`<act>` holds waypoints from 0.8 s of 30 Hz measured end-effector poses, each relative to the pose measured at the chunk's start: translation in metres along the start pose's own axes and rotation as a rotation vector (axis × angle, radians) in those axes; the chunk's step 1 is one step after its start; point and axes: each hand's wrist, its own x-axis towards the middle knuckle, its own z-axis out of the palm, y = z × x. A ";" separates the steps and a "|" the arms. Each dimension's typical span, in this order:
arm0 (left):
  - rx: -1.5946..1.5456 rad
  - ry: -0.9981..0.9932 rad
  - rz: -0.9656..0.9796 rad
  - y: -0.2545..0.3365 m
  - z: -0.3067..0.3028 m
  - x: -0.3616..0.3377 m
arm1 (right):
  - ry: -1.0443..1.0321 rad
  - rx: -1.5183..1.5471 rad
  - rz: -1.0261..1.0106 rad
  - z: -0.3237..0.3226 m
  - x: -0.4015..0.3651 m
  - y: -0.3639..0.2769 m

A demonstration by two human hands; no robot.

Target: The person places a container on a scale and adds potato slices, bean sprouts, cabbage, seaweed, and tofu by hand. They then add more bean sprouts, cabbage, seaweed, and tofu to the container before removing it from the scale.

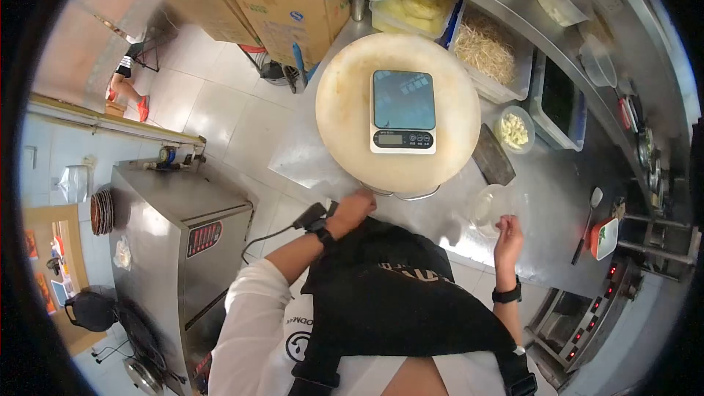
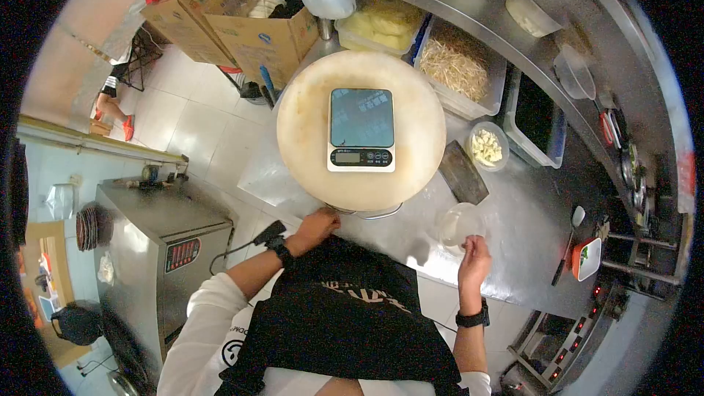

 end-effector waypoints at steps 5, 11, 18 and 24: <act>-0.750 -0.010 -0.092 -0.006 -0.069 -0.049 | 0.205 -0.346 -0.757 0.021 -0.013 -0.111; -0.836 0.056 -0.075 0.012 -0.144 -0.056 | 0.076 -0.336 -1.163 0.106 0.029 -0.221; -0.856 0.215 -0.193 -0.041 -0.113 -0.086 | 0.246 -0.188 -1.170 0.114 0.035 -0.242; -0.757 0.283 -0.566 -0.119 -0.038 -0.204 | 0.021 -0.276 -0.899 0.119 0.042 -0.162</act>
